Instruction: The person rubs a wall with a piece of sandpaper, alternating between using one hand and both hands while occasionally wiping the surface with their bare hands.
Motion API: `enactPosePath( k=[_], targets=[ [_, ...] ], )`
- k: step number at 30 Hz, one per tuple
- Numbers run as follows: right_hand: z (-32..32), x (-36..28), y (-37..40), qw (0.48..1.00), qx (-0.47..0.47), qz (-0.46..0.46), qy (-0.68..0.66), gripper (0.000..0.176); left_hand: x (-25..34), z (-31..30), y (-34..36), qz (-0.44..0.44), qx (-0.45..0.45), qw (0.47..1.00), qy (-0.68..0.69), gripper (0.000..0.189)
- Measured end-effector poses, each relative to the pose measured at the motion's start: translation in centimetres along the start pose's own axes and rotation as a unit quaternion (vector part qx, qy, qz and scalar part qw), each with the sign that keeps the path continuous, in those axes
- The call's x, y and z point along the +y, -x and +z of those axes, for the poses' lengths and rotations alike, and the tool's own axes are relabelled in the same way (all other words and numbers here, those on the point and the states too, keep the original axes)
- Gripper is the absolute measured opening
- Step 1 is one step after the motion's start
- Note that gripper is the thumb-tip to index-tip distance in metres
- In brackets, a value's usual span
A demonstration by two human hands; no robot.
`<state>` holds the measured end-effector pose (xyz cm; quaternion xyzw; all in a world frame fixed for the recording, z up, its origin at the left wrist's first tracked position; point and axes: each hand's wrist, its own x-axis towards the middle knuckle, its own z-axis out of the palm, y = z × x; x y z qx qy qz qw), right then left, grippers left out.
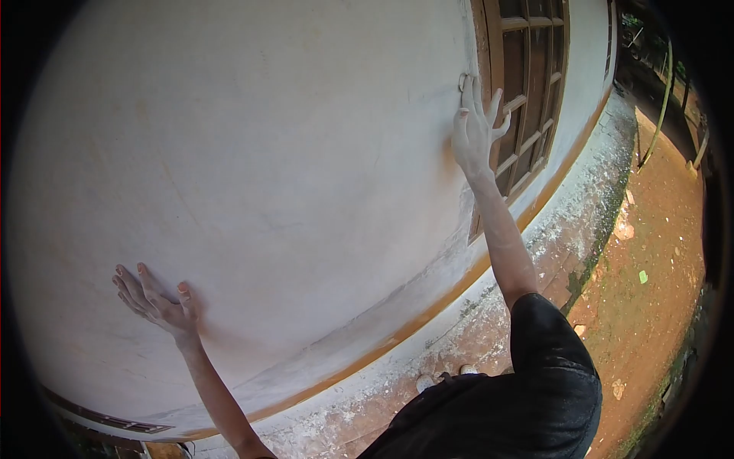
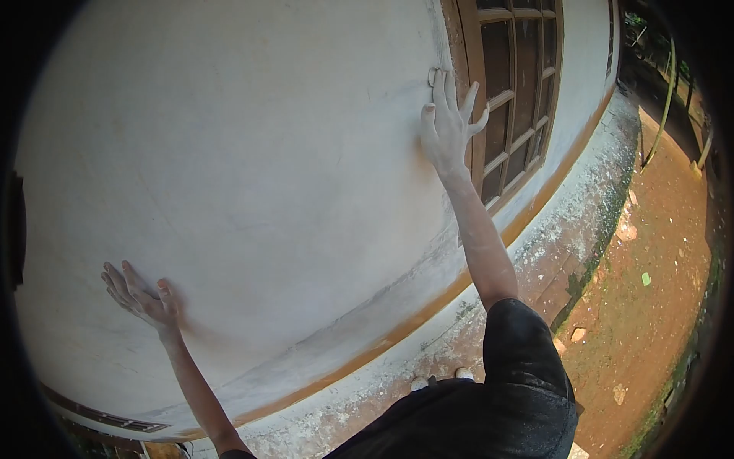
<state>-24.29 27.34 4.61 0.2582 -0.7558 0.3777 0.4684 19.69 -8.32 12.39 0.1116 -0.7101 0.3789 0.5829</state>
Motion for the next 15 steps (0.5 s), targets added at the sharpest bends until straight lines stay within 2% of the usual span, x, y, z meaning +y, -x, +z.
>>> enactPosePath(
  k=[1,2,3,6,7,10,11,14,15],
  targets=[
    [0.4,0.7,0.3,0.994,0.029,0.096,-0.032,0.077,0.1,-0.1,-0.1,0.002,-0.001,1.0,0.004,0.07],
    [1.4,-0.5,1.0,0.993,0.064,0.038,-0.096,0.071,0.3,0.0,-0.2,0.002,0.004,1.0,0.006,0.07],
    [0.8,-1.8,0.8,0.993,0.069,0.031,-0.095,0.071,0.3,0.4,-0.2,-0.004,0.011,1.0,0.006,0.07],
    [-1.8,-4.8,2.9,0.985,-0.046,-0.159,0.046,0.065,0.3,0.1,0.0,0.001,0.004,1.0,0.008,0.071],
    [-1.5,-4.1,3.1,0.986,-0.047,-0.153,0.045,0.065,0.4,0.1,0.0,0.004,0.004,1.0,0.008,0.071],
    [0.6,0.5,0.6,0.993,0.03,0.11,-0.011,0.077,0.2,-0.2,0.0,0.0,0.006,1.0,0.004,0.07],
    [0.1,-0.3,0.5,0.994,0.033,0.106,-0.01,0.077,0.3,0.0,-0.2,0.001,0.007,1.0,0.008,0.07],
    [-1.2,-2.8,2.3,0.991,-0.01,-0.132,-0.03,0.065,0.3,-0.1,-0.1,-0.003,0.003,1.0,0.001,0.071],
    [-1.3,-1.7,2.5,0.992,-0.012,-0.125,-0.028,0.065,0.1,-0.1,-0.2,0.003,0.0,1.0,0.006,0.071]
  ],
)
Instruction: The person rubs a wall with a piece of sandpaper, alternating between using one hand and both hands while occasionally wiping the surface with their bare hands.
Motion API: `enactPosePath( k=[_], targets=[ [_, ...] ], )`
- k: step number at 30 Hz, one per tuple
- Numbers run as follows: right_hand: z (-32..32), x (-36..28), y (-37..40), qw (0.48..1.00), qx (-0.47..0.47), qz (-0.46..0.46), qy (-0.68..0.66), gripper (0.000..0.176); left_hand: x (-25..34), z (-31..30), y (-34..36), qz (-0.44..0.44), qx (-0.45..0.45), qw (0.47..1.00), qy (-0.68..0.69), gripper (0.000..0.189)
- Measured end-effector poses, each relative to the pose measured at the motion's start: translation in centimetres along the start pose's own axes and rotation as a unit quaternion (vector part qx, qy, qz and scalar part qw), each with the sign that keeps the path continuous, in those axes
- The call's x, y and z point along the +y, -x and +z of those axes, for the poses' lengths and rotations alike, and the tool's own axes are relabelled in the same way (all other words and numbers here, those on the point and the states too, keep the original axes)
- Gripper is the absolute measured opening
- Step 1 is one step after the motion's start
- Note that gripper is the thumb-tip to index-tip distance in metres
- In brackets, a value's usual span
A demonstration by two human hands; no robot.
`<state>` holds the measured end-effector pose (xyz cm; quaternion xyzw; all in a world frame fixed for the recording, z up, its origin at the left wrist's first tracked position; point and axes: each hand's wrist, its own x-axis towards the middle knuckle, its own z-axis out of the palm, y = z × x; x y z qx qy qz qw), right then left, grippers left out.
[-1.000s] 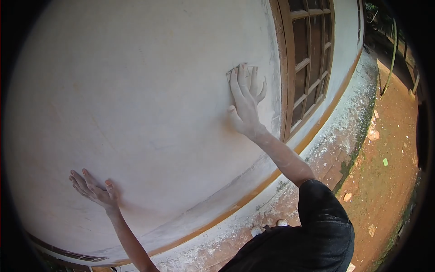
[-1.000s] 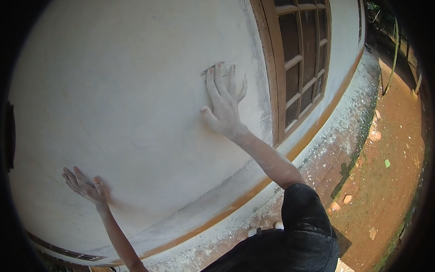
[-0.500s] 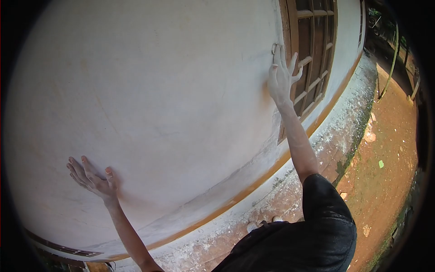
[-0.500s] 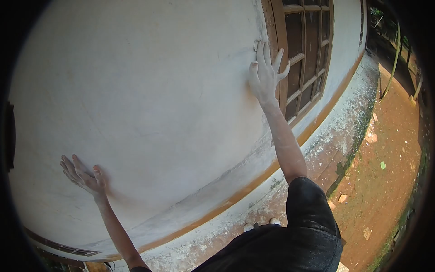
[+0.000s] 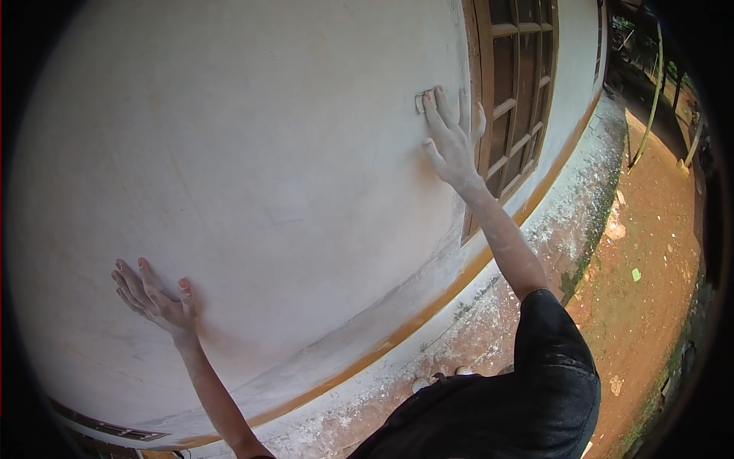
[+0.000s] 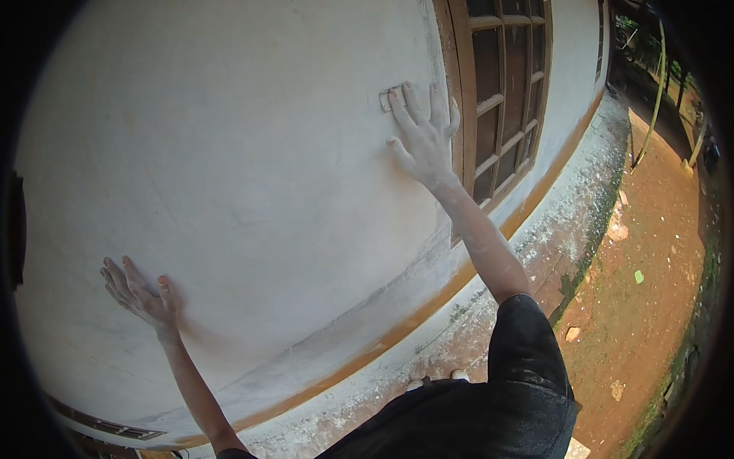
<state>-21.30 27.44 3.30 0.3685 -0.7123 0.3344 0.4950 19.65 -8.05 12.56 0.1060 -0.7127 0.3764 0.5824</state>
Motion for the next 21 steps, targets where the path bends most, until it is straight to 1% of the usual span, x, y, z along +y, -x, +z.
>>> enactPosePath(
  k=[1,2,3,6,9,11,13,14,15,17,18,19,21],
  targets=[
    [0.2,2.5,-0.4,0.995,0.0,0.1,0.02,0.07,0.0,0.2,-0.2,0.001,0.005,1.0,0.005,0.071],
    [0.0,3.6,-1.6,0.98,-0.001,0.194,0.04,0.076,0.2,0.1,0.0,-0.002,0.01,1.0,0.008,0.071],
    [0.6,3.4,-1.4,0.978,0.013,0.2,0.052,0.076,0.1,-0.3,0.3,-0.003,0.005,1.0,0.012,0.071],
    [0.1,3.6,-2.3,0.982,0.014,0.174,0.064,0.075,0.5,0.3,-0.2,-0.005,0.017,1.0,-0.003,0.07],
    [0.5,0.8,-0.6,0.985,-0.002,0.164,0.059,0.074,0.1,-0.1,-0.2,0.003,0.01,1.0,0.002,0.07],
    [1.6,-1.3,-1.4,0.988,-0.001,0.144,0.057,0.073,0.3,-0.1,-0.1,-0.006,0.011,1.0,0.007,0.07],
    [3.0,-4.0,-0.9,0.978,0.086,0.171,-0.087,0.073,0.2,-0.6,0.4,-0.009,0.006,1.0,0.009,0.069],
    [2.3,-4.5,-1.6,0.978,0.093,0.166,-0.084,0.073,0.3,-0.1,0.0,-0.009,0.012,1.0,0.009,0.069],
    [0.8,-5.3,-1.9,0.993,0.047,0.101,-0.029,0.07,0.5,0.3,-0.1,-0.011,0.015,1.0,0.011,0.069],
    [-1.2,-7.7,-0.7,0.996,-0.056,-0.014,0.073,0.065,0.0,0.2,0.4,-0.012,0.005,1.0,0.0,0.068],
    [-0.1,-6.7,-0.3,0.996,-0.055,-0.011,0.073,0.065,-0.1,0.3,0.1,-0.009,0.005,1.0,0.0,0.068],
    [2.1,-4.3,-0.3,0.99,0.048,0.071,-0.113,0.068,0.3,0.3,-0.2,-0.011,0.012,1.0,0.003,0.068],
    [2.3,-5.9,-0.8,0.963,0.108,0.199,-0.146,0.072,0.4,-0.4,0.3,-0.018,0.017,1.0,0.008,0.068]
  ],
)
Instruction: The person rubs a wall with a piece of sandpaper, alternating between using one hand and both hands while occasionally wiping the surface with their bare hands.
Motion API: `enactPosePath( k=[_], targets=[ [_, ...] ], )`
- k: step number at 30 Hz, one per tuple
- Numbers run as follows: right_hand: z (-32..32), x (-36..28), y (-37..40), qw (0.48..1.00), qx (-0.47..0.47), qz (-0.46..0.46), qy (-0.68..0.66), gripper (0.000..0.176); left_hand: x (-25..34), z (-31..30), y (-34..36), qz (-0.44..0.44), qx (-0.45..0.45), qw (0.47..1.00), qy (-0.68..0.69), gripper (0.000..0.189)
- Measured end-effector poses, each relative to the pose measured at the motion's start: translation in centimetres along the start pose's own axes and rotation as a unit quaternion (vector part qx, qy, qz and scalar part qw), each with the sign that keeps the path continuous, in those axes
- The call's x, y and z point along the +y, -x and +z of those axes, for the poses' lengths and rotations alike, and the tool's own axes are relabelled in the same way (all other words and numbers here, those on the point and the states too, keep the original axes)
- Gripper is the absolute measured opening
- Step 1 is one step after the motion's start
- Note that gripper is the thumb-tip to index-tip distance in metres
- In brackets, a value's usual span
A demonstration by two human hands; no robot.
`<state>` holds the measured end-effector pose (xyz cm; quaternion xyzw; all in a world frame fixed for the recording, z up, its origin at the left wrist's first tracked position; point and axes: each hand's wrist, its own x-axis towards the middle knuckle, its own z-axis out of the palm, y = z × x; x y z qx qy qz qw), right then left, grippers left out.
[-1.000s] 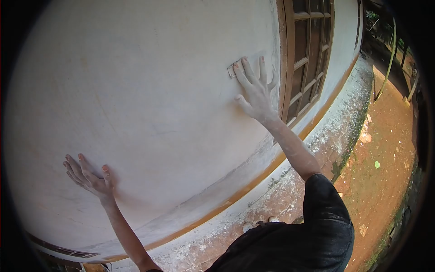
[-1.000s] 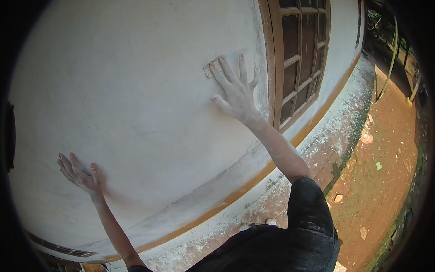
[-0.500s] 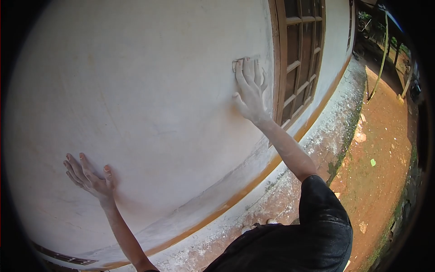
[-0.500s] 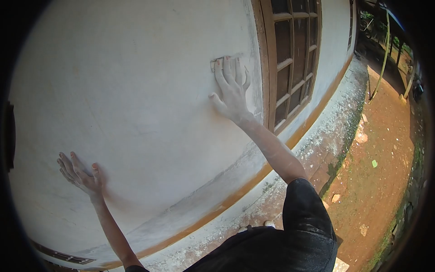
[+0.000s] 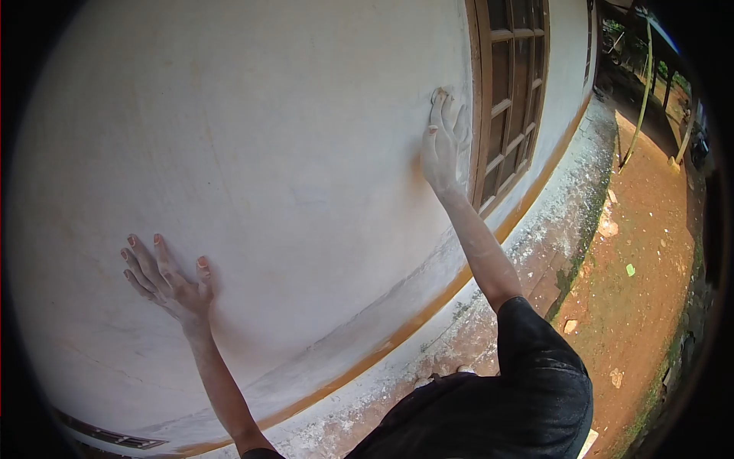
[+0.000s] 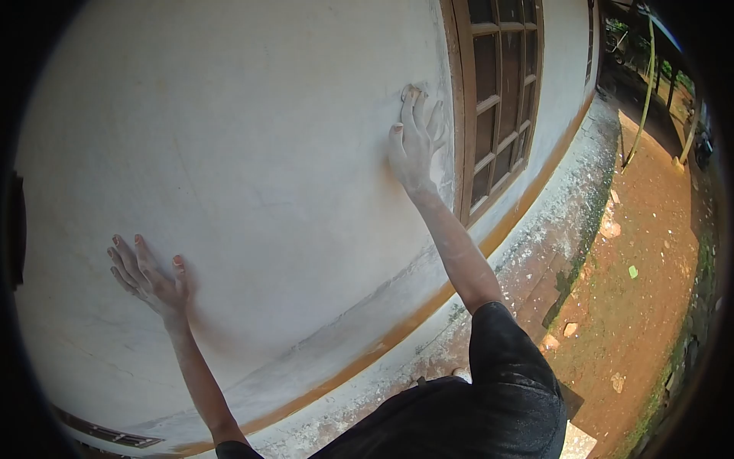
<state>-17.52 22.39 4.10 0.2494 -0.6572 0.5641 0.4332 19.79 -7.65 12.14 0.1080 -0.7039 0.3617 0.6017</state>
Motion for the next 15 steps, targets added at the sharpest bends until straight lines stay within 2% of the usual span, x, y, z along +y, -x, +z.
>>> enactPosePath(
  k=[1,4,5,7,8,9,10,11,12,15],
  targets=[
    [0.3,-0.8,0.3,1.0,0.004,-0.007,0.001,0.072,-0.1,0.0,-0.2,0.003,0.002,1.0,-0.001,0.068],
    [-0.6,-5.0,2.9,0.954,-0.122,-0.204,0.182,0.069,-0.2,0.4,0.1,0.006,-0.006,1.0,0.013,0.068],
    [-1.0,-3.9,3.1,0.956,-0.122,-0.196,0.183,0.069,-0.6,0.4,0.1,0.002,-0.013,1.0,0.02,0.068],
    [-1.4,-0.3,0.5,0.993,-0.065,-0.021,0.095,0.076,-0.1,0.3,-0.4,-0.006,-0.007,1.0,0.014,0.068],
    [-0.4,-1.8,1.2,0.996,-0.059,0.025,-0.06,0.077,0.0,0.0,-0.4,-0.011,-0.006,1.0,0.015,0.068],
    [0.5,-3.3,1.9,0.974,-0.04,0.067,-0.213,0.078,-0.1,-0.3,0.1,-0.016,-0.008,1.0,0.019,0.068],
    [1.7,-5.5,3.6,0.995,-0.053,-0.046,-0.077,0.076,-0.1,-0.1,0.0,-0.016,-0.007,1.0,0.021,0.068],
    [2.2,-6.5,4.2,0.984,-0.061,-0.154,0.062,0.073,-0.1,0.1,-0.3,-0.014,-0.006,1.0,0.024,0.067],
    [1.5,-6.0,3.7,0.984,-0.06,-0.154,0.064,0.073,-0.3,0.2,-0.2,-0.014,-0.005,1.0,0.026,0.067],
    [-0.9,-3.4,2.0,0.931,-0.119,-0.16,0.304,0.081,-1.1,0.2,0.3,-0.015,-0.026,0.999,0.036,0.065]
  ],
)
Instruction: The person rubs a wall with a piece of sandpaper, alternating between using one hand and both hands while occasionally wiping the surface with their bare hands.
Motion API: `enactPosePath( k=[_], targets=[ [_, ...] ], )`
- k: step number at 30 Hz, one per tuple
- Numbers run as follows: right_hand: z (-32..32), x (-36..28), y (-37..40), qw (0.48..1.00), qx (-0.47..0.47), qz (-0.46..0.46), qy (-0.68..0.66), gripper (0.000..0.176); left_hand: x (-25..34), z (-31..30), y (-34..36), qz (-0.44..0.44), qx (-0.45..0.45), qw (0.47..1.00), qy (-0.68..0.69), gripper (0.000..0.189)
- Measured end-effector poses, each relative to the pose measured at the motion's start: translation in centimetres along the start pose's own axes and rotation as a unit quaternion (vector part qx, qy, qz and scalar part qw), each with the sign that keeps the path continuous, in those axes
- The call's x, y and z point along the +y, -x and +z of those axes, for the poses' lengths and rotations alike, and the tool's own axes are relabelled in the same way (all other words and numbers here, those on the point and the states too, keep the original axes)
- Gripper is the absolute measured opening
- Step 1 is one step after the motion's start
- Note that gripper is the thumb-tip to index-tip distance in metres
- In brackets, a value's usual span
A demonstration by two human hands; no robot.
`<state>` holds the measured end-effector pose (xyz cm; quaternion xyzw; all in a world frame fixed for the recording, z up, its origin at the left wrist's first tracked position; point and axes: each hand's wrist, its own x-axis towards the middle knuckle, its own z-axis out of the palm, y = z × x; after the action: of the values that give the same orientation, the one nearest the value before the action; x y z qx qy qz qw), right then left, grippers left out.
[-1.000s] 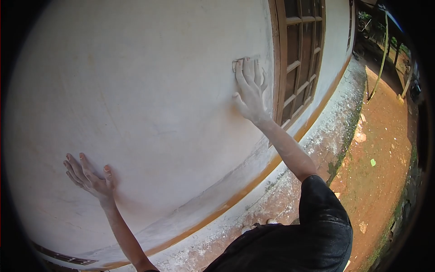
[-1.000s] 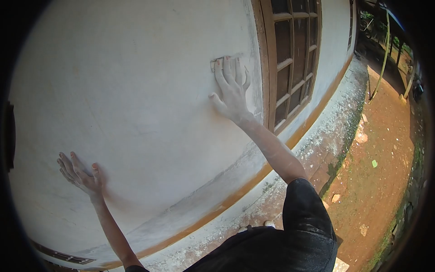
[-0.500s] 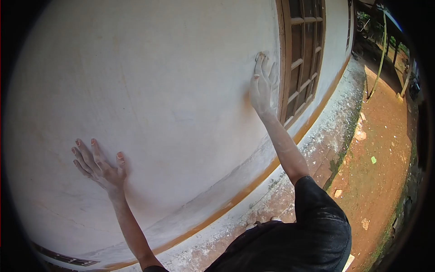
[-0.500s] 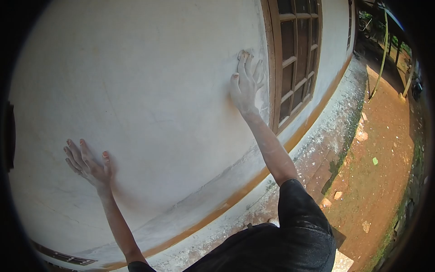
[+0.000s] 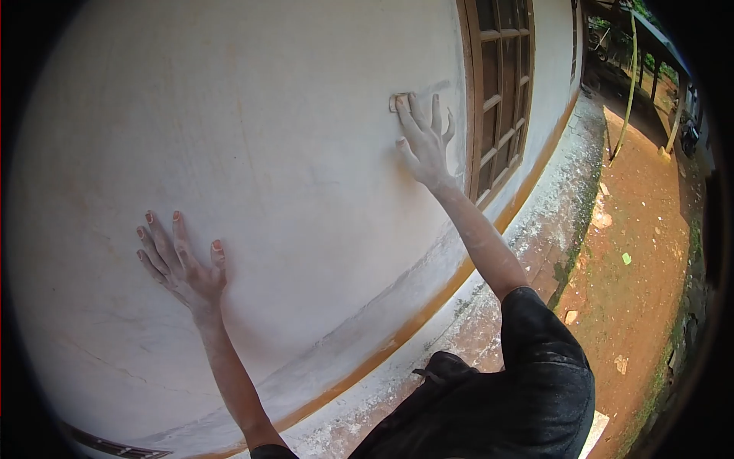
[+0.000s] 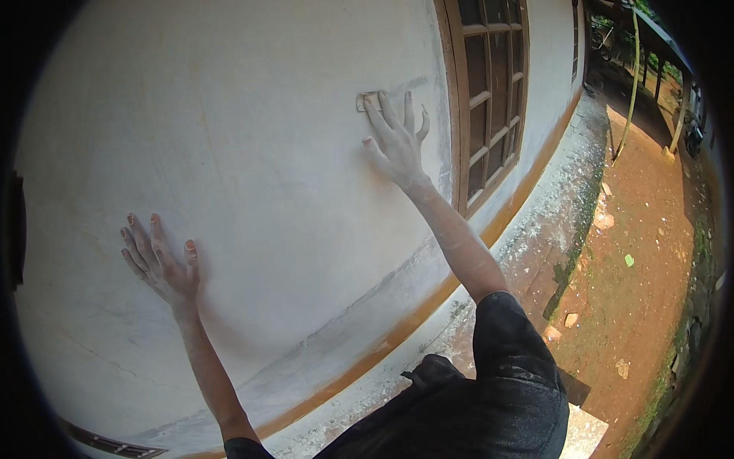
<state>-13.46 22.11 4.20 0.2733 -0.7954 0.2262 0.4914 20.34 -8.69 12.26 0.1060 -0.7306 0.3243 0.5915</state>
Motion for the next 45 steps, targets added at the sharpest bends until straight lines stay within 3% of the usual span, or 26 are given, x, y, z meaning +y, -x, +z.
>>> enactPosePath(
  k=[1,3,7,11,14,15,16,18,21,22,24,27,29,32,36,39,41,45],
  targets=[
    [0.7,-0.7,-0.6,1.0,0.005,-0.006,-0.001,0.081,0.3,0.1,-0.3,-0.003,0.008,1.0,-0.002,0.065],
    [1.8,-2.0,-0.7,0.956,0.095,0.157,-0.228,0.081,0.7,-0.4,0.2,-0.012,0.008,1.0,-0.002,0.065],
    [0.3,-0.7,-1.4,0.979,0.063,0.093,-0.17,0.074,0.7,0.0,-0.3,-0.005,0.016,1.0,-0.005,0.066],
    [-0.1,-3.7,-0.5,0.991,0.028,0.04,-0.128,0.067,0.2,-0.3,-0.1,0.008,0.012,1.0,0.007,0.067],
    [0.4,-9.4,0.0,0.948,0.127,0.066,-0.285,0.069,0.5,-0.4,-0.3,-0.001,0.012,1.0,0.003,0.066],
    [-1.1,-12.4,0.8,0.948,0.094,-0.009,-0.303,0.072,0.5,-0.3,-0.5,-0.003,0.014,1.0,0.003,0.066],
    [-2.0,-12.2,0.6,0.948,0.093,-0.009,-0.304,0.072,0.3,-0.3,-0.4,-0.001,0.01,1.0,0.007,0.067],
    [-3.2,-10.9,1.3,0.989,0.012,-0.105,-0.106,0.072,0.1,-0.4,-0.1,0.007,0.002,1.0,0.008,0.067],
    [-1.0,-4.1,0.7,0.996,0.028,0.047,-0.067,0.065,0.1,-0.4,-0.5,-0.002,0.004,1.0,0.002,0.068],
    [-0.3,-4.8,0.6,0.996,0.027,0.041,-0.071,0.065,0.5,-0.6,-0.7,-0.003,0.008,1.0,0.005,0.068],
    [0.5,-6.4,0.5,0.964,0.107,0.11,-0.218,0.064,0.7,-0.9,-0.2,-0.01,0.009,1.0,0.011,0.068],
    [-4.1,-16.8,2.0,0.974,0.018,-0.047,-0.223,0.071,0.2,-0.3,-0.2,-0.002,0.013,1.0,0.016,0.069],
    [-5.2,-20.5,2.5,0.962,-0.01,-0.072,-0.263,0.069,-0.3,-0.2,0.2,0.0,0.01,0.999,0.043,0.069],
    [-5.0,-15.5,2.3,0.985,-0.019,-0.071,-0.154,0.065,-0.5,-0.1,0.3,-0.001,0.013,0.999,0.038,0.067],
    [-2.5,-7.5,0.6,0.988,0.041,0.062,-0.133,0.057,-0.4,-0.6,-0.1,-0.003,0.011,0.999,0.034,0.065],
    [-1.5,-11.5,1.3,0.969,0.077,0.057,-0.227,0.06,0.5,-0.7,-0.2,-0.006,0.021,0.999,0.037,0.065],
    [-4.5,-16.2,2.1,0.972,0.004,-0.032,-0.233,0.064,0.2,-0.3,-0.1,-0.011,0.047,0.995,0.085,0.065],
    [-6.2,-19.6,3.0,0.968,-0.028,-0.029,-0.248,0.066,1.0,-0.8,2.0,-0.034,0.117,0.985,0.118,0.067]
  ],
)
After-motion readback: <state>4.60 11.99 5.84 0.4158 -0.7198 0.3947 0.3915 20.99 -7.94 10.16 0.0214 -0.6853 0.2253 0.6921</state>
